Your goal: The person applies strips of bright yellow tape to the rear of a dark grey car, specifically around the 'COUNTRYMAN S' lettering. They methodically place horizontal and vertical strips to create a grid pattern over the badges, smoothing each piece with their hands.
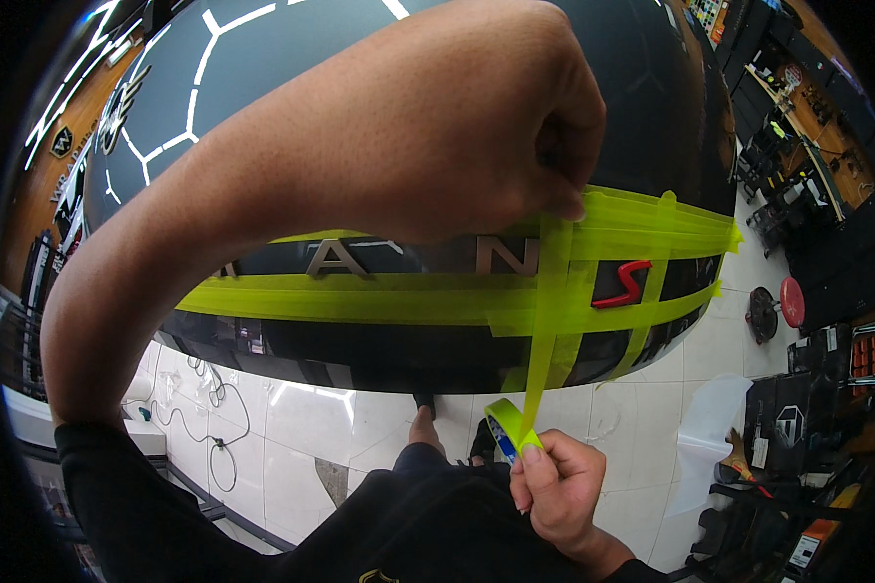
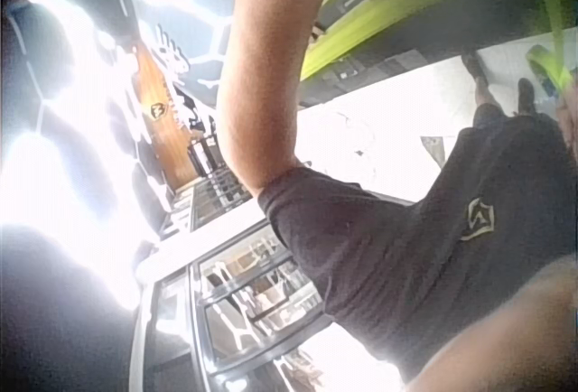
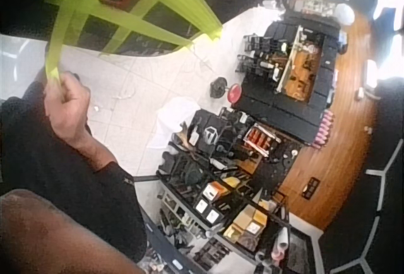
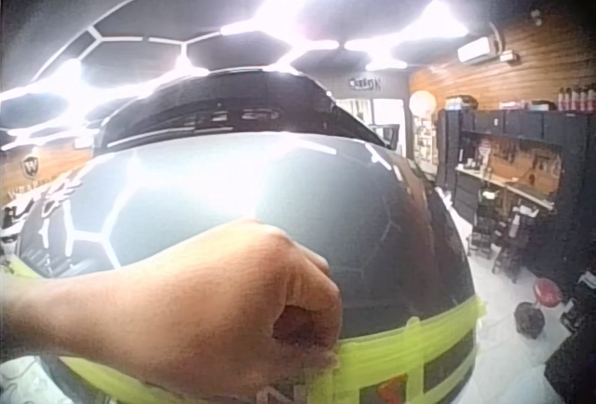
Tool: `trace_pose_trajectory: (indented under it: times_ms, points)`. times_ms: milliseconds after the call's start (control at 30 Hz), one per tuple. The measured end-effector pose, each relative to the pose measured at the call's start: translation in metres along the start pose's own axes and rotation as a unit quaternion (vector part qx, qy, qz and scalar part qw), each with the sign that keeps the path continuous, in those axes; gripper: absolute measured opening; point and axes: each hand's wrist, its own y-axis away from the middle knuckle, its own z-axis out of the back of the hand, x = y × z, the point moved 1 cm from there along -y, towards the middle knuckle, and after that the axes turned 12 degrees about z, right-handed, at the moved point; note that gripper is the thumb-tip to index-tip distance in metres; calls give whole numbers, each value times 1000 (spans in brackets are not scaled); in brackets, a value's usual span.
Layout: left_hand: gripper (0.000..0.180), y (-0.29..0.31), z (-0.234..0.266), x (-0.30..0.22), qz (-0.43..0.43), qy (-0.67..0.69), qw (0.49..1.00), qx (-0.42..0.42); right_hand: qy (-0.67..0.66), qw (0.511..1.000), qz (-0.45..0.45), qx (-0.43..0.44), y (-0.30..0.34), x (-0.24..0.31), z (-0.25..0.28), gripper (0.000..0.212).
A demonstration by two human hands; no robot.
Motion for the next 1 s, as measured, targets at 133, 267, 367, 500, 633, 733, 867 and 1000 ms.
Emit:
trace_pose_trajectory:
  times_ms: [133,267,367,500,633,733,867,1000]
  points:
    - [10,2,1,0,8,-2,1000,1,-7,1000,-7,-6,0,-1,-2,28]
    - [10,4,3,-6,16,-2,1000,3,10,1000,5,-3,-2,-4,-4,31]
    - [10,6,5,-9,26,-5,1000,4,10,1000,2,-1,-6,-2,-5,30]
    - [11,3,8,-17,38,-9,999,13,-7,1000,-14,-14,-1,0,-5,29]
    - [11,3,8,-24,54,-17,998,13,-10,1000,-5,-22,0,-2,-6,29]
    - [12,5,4,-19,13,-23,999,-18,-7,1000,2,-24,-1,-4,-7,28]
    - [12,4,-8,15,-72,-8,997,-27,0,1000,10,-28,6,6,-6,27]
    - [10,9,-4,-16,-10,-100,994,-40,15,999,31,-35,12,8,-8,27]
